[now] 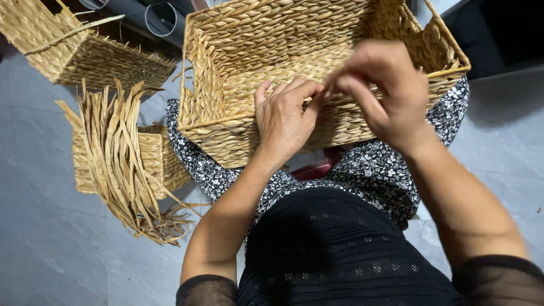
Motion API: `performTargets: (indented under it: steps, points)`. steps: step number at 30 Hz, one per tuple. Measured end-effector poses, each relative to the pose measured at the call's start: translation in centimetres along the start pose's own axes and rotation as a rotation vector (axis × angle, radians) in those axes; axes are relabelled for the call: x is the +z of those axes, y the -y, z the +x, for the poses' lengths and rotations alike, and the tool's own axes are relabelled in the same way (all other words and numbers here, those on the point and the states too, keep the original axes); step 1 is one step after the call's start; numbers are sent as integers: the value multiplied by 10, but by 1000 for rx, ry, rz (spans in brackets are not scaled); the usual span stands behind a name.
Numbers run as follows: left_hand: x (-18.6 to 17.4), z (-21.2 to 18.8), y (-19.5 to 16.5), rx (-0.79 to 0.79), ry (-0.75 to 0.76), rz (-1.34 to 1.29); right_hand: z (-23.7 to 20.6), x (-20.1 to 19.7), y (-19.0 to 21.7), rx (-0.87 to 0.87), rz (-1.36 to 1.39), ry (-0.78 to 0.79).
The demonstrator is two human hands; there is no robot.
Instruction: The person sits on the floor with a woven water-hyacinth basket on their lap and weaves a flat wooden strip along the basket's rim, tucking and tightening the strip around the edge and working it along the rim to secure the border.
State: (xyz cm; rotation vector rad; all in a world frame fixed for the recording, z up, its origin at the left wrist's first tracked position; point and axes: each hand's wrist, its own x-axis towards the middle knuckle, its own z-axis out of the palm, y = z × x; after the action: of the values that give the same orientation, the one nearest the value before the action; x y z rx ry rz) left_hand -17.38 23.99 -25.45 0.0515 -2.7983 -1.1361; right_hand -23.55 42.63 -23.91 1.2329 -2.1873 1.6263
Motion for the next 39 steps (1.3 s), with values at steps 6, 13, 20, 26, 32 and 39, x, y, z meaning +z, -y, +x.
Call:
performTargets:
  steps: [6,13,20,26,32,39]
  points:
    - [-6,9,-5,-91,49,20,59,-11,-13,-355,-665,203]
    - [-6,20,5,-29,142,-114,52,-16,-44,-88,-589,364]
    - [1,34,4,-52,226,-11,53,-29,-60,749,97,454]
    - [5,32,4,62,110,84,56,-26,-66,746,120,480]
    - [8,30,11,108,48,167,55,-13,-67,753,41,483]
    - [5,20,17,128,47,172,49,-4,-61,772,-1,418]
